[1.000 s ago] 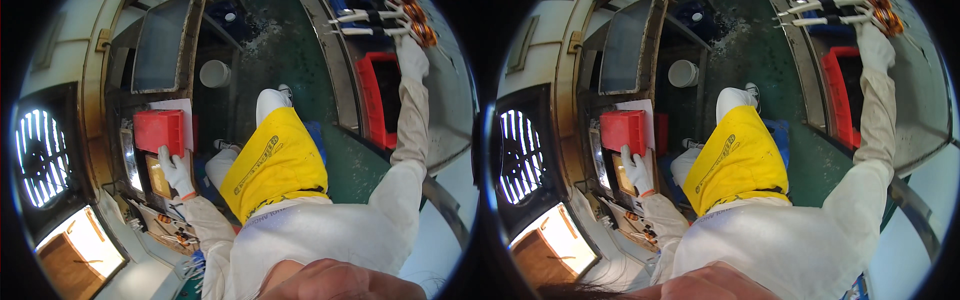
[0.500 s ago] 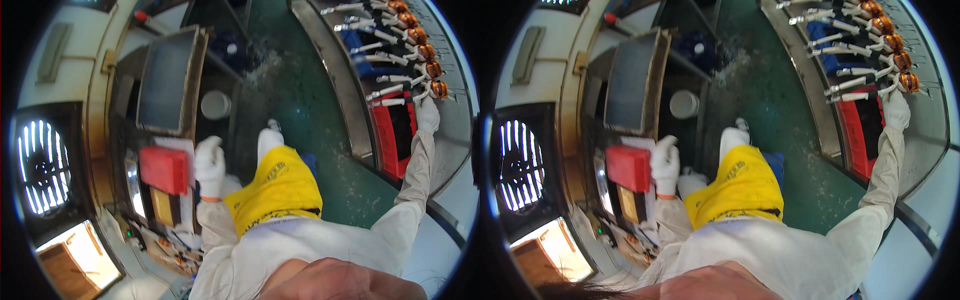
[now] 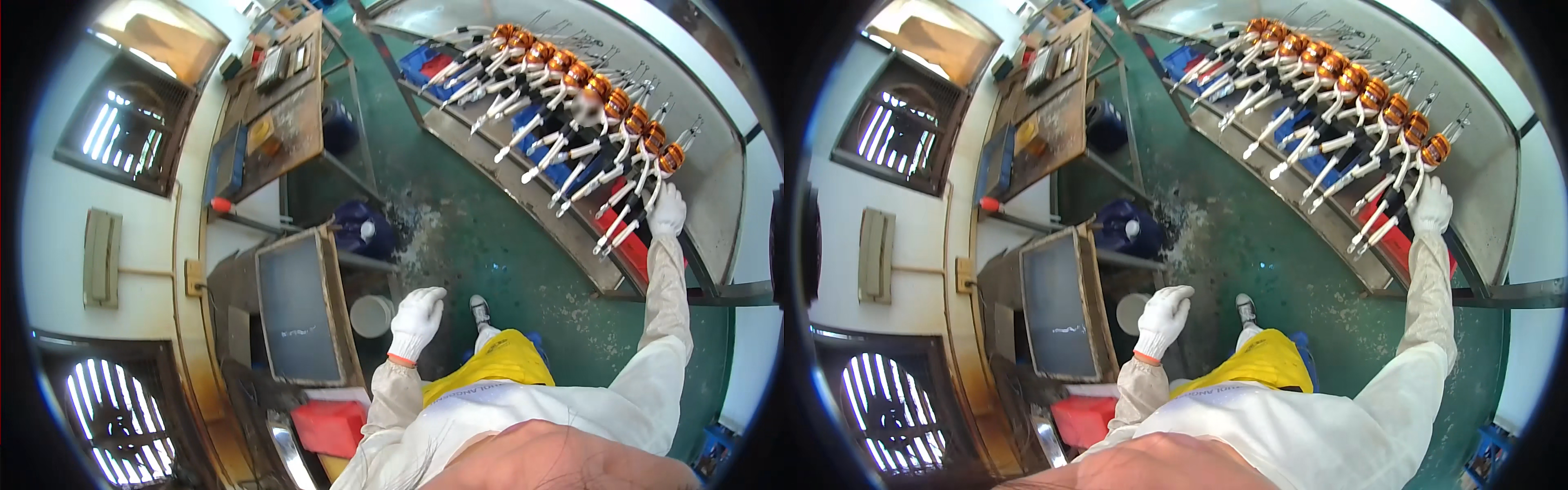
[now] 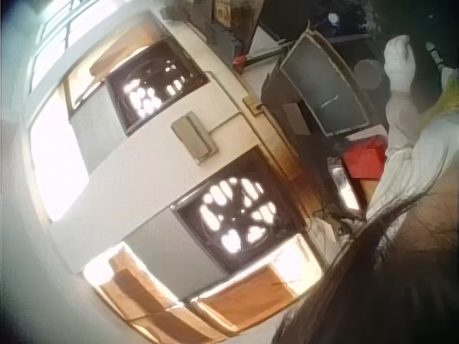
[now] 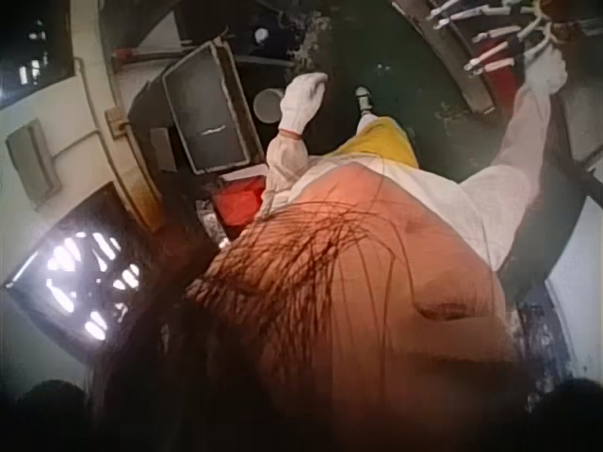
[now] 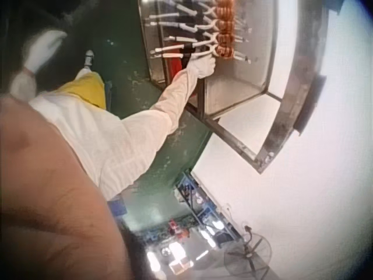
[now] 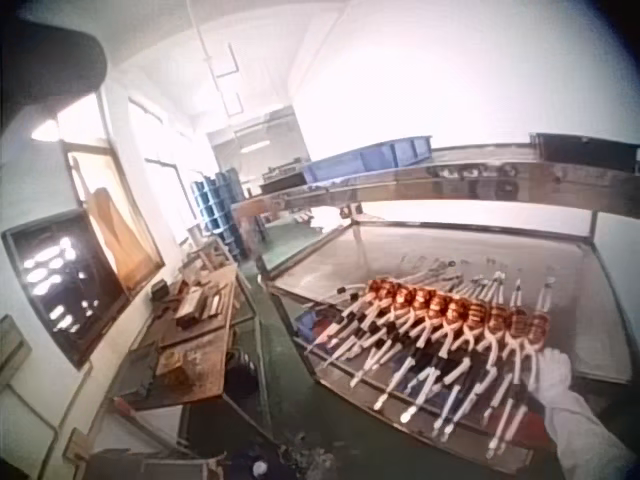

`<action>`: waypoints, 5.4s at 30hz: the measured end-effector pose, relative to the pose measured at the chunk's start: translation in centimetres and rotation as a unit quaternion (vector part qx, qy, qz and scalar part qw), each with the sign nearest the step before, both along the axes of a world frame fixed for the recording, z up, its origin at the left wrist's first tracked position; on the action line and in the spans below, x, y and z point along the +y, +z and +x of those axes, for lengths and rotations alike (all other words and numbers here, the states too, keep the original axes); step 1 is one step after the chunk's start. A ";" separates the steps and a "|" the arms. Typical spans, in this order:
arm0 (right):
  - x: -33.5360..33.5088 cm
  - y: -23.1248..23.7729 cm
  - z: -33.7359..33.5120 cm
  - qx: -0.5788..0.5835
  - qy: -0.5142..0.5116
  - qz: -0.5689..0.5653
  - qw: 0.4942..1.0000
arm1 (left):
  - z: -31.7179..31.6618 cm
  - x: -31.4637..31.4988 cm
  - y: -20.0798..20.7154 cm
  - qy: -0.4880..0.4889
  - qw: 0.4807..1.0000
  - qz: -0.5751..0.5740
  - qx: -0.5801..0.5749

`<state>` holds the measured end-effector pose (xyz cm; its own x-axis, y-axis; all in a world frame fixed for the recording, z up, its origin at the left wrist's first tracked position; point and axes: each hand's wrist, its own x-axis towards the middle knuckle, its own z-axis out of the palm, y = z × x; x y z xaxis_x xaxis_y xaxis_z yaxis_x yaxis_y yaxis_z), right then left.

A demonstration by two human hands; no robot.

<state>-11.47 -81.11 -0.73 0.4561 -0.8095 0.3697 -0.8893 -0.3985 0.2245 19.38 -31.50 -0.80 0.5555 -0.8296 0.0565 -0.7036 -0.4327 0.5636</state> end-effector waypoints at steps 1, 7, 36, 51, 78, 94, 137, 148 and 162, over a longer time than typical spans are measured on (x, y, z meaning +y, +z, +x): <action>0.8 0.2 0.1 -0.012 -0.028 0.012 0.999 | 1.0 -1.3 0.1 -0.028 1.000 0.009 -0.007; 2.4 -0.1 -1.9 -0.145 0.012 0.050 0.988 | 5.4 -11.0 4.6 -0.141 0.989 -0.021 -0.047; -5.9 14.1 45.0 -0.063 0.081 0.206 0.973 | 41.6 -46.9 15.9 -0.385 0.922 -0.017 0.038; -10.9 9.7 50.9 -0.076 -0.011 0.122 0.990 | 37.4 -68.8 8.9 -0.427 0.893 0.114 -0.084; -11.2 10.6 51.0 -0.097 -0.041 0.196 0.975 | 54.1 -68.2 6.9 -0.198 0.867 -0.043 -0.455; -11.0 10.3 50.4 -0.076 -0.019 0.141 0.987 | 56.3 -61.7 4.8 -0.165 0.967 0.018 -0.193; -10.9 9.6 50.8 -0.099 0.001 0.088 0.991 | 53.6 -63.3 6.4 -0.145 0.962 -0.092 -0.212; -10.8 9.5 51.2 -0.105 -0.007 0.087 0.991 | 69.0 -66.6 4.6 0.044 0.970 -0.014 -0.240; -10.7 10.2 51.5 -0.097 -0.045 0.119 0.987 | 75.4 -68.6 4.2 0.067 0.932 -0.015 -0.356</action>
